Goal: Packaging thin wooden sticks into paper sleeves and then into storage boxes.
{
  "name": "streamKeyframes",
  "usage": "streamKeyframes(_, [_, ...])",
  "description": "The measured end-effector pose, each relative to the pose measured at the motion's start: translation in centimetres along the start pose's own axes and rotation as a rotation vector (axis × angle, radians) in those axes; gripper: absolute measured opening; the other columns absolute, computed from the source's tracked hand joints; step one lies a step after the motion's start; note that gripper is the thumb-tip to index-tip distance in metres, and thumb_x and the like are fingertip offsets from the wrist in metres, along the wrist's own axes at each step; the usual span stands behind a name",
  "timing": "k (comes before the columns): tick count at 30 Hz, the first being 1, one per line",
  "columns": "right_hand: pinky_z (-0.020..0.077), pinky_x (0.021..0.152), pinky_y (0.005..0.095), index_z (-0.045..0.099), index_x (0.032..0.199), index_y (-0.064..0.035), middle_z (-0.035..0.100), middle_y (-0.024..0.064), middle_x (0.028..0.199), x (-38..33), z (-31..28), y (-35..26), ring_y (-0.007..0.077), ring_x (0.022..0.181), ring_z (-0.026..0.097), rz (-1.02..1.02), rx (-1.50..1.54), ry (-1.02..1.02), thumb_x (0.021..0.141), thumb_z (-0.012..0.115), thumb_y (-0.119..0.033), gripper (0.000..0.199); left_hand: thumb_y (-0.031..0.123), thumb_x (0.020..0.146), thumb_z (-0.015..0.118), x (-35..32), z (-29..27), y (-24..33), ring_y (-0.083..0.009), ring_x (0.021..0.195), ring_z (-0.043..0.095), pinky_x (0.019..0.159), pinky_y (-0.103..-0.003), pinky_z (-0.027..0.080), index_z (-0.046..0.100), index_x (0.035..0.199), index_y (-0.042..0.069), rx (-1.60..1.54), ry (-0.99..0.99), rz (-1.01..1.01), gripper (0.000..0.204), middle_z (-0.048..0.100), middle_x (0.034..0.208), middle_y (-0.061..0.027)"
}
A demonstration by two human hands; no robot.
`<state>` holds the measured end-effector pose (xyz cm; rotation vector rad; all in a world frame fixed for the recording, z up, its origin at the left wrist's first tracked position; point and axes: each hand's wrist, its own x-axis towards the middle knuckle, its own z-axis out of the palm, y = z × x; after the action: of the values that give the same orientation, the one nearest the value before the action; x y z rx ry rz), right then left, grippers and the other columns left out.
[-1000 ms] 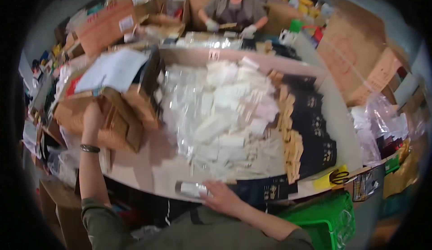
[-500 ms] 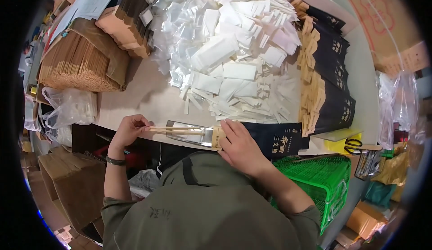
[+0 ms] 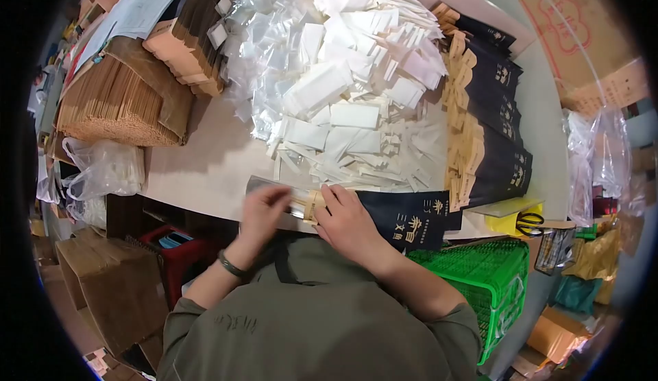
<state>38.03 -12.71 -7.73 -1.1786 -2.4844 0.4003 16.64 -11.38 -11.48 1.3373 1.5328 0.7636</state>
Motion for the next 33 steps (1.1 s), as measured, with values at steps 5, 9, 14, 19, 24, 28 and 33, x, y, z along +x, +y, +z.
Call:
streamKeyframes(5, [0.0468,0.092,0.0443,0.063,0.104,-0.0063,0.059,0.0203,0.114,-0.2,0.2,0.9,0.0369,0.105,0.057,-0.006,0.031,0.029,0.070,0.073,-0.017,0.037,0.015,0.093,0.067,-1.6,-0.4,2.8,-0.0262,0.106,0.066,0.092,-0.035,0.051,0.043,0.141,0.002,-0.080,-0.395,0.054,0.056,0.065,0.118,-0.0170])
streamKeyframes(9, [0.0512,0.080,0.0453,0.065,0.104,-0.0122,0.061,0.0187,0.100,-0.1,0.9,0.4,0.0354,0.092,0.062,-0.128,0.100,0.006,0.074,0.069,-0.018,0.031,0.037,0.064,0.086,-1.4,-3.8,2.3,-0.0324,0.093,0.061,0.079,-0.041,0.051,0.059,0.117,0.009,0.803,-0.036,0.889,0.066,0.059,0.104,-0.0153])
streamKeyframes(14, [0.0505,0.070,0.0463,0.069,0.073,-0.0095,0.058,0.0131,0.087,1.1,-8.1,5.4,0.0338,0.085,0.062,-0.054,-0.056,-0.118,0.073,0.073,-0.023,0.014,0.021,0.068,0.078,-0.6,-4.0,2.7,-0.0370,0.077,0.063,0.068,-0.044,0.052,0.057,0.099,0.005,0.656,-0.152,0.561,0.041,0.062,0.082,-0.0153])
streamKeyframes(19, [0.0461,0.085,0.0521,0.069,0.080,-0.0076,0.063,0.0168,0.106,-4.4,-10.5,10.1,0.0386,0.103,0.058,-0.030,-0.174,0.038,0.079,0.074,-0.030,0.023,0.029,0.075,0.074,-0.9,-2.3,2.3,-0.0321,0.093,0.065,0.084,-0.041,0.051,0.055,0.115,0.000,0.316,-0.621,0.084,0.053,0.065,0.100,-0.0187])
streamKeyframes(24, [0.0464,0.089,0.0512,0.063,0.098,-0.0022,0.061,0.0229,0.109,-2.1,-1.6,6.1,0.0414,0.103,0.059,0.015,0.216,-0.289,0.078,0.066,-0.028,0.033,0.014,0.074,0.068,-2.0,4.2,3.7,-0.0363,0.108,0.055,0.095,-0.040,0.045,0.050,0.126,-0.002,0.107,-0.888,0.545,0.058,0.055,0.110,-0.0219])
streamKeyframes(28, [0.0480,0.079,0.0454,0.065,0.092,-0.0013,0.059,0.0194,0.098,-0.9,-3.7,1.7,0.0390,0.094,0.060,0.132,0.140,0.103,0.083,0.064,-0.028,0.028,0.015,0.073,0.071,-1.5,-0.3,3.9,-0.0369,0.087,0.064,0.077,-0.043,0.052,0.054,0.116,0.003,0.286,-0.592,0.148,0.048,0.063,0.092,-0.0182])
streamKeyframes(33, [0.0503,0.062,0.0483,0.063,0.089,-0.0019,0.065,0.0200,0.073,-0.8,-2.2,1.1,0.0391,0.072,0.065,0.653,0.076,-0.232,0.090,0.060,-0.030,0.028,0.015,0.071,0.079,-1.0,-2.2,0.2,-0.0365,0.088,0.064,0.077,-0.042,0.052,0.055,0.119,0.005,0.537,-0.099,0.273,0.055,0.064,0.096,-0.0164])
